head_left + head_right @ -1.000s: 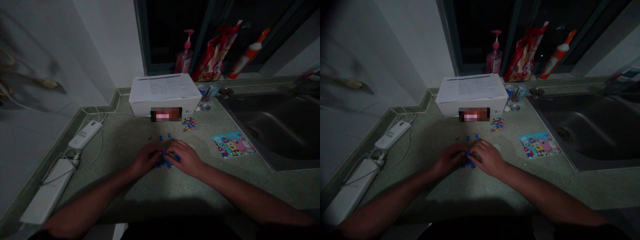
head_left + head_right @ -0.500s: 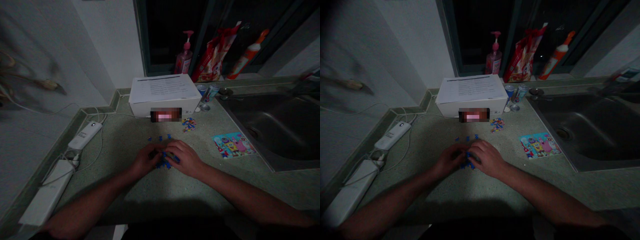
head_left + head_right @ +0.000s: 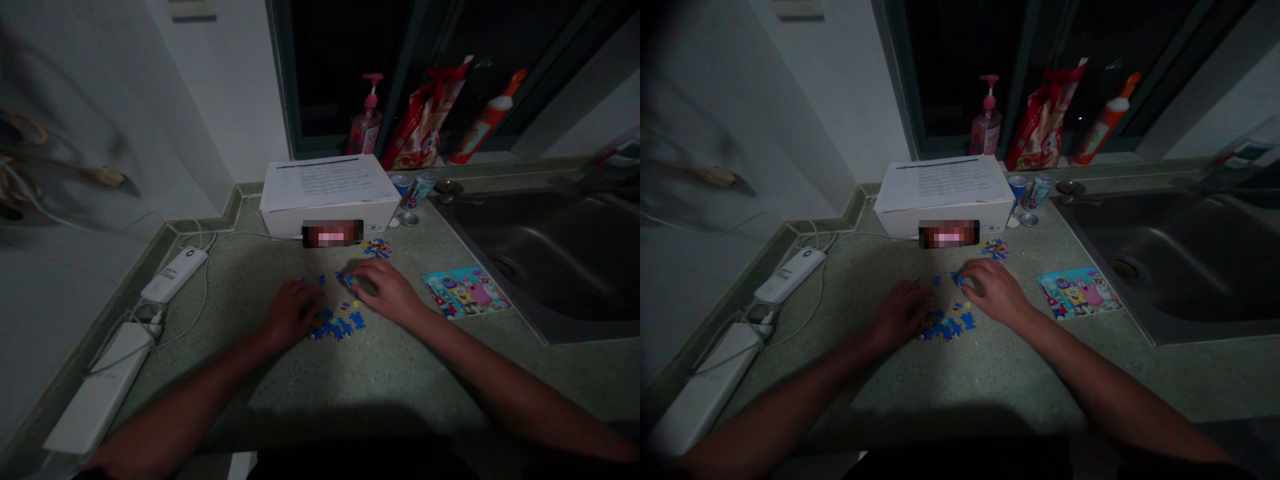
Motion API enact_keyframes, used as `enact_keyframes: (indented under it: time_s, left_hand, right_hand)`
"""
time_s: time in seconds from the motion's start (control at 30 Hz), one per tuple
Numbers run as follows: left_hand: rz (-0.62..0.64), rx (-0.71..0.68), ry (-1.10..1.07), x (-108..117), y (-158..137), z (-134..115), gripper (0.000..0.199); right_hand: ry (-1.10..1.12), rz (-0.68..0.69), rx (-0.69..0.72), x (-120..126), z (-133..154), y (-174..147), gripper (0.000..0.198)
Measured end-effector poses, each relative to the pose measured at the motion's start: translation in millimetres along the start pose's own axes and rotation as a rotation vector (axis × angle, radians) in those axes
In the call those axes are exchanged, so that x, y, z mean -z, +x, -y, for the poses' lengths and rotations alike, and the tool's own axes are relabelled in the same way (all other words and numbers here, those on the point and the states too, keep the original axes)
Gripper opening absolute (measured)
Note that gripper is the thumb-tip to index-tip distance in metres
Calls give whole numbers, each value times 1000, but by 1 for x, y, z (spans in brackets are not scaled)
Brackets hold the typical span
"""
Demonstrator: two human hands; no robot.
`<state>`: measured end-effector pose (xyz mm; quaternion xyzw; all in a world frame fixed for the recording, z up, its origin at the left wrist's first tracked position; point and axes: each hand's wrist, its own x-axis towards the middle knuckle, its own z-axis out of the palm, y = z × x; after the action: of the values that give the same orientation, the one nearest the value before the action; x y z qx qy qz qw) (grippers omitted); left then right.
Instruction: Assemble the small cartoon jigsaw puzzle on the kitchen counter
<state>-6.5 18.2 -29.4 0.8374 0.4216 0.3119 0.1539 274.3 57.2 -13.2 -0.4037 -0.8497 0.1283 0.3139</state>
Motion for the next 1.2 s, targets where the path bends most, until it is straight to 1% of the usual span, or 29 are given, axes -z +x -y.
enact_keyframes:
  time_s: [0.1, 0.17, 0.27, 0.37, 0.47, 0.67, 0.8, 1.0, 1.2]
  left_hand:
    - [20, -55, 64, 1, 1, 1, 22]
    - [45, -68, 107, 3, 3, 3, 25]
    - [91, -25, 183, 4, 6, 7, 34]
    - [145, 40, 217, 4, 8, 11, 40]
    - [185, 40, 197, 3, 8, 12, 41]
    - [162, -18, 175, 2, 7, 10, 43]
    - [172, -73, 178, 1, 7, 10, 45]
    - [165, -79, 159, 3, 8, 10, 40]
    - [179, -58, 145, 5, 8, 7, 38]
  right_hand:
    - [-31, 50, -3, 5, -7, 6, 18]
    - [-44, 91, -7, 6, -9, 9, 18]
    - [-53, 123, -17, 5, -11, 11, 17]
    - [-48, 105, -50, 1, -15, 10, 17]
    - [-60, 101, -66, -4, -19, 6, 17]
    - [-135, 98, -92, -8, -24, 0, 18]
    - [-148, 102, -97, -11, -24, 2, 19]
    - [-177, 94, -91, -14, -23, 3, 22]
    - [-185, 88, -99, -16, -22, 3, 23]
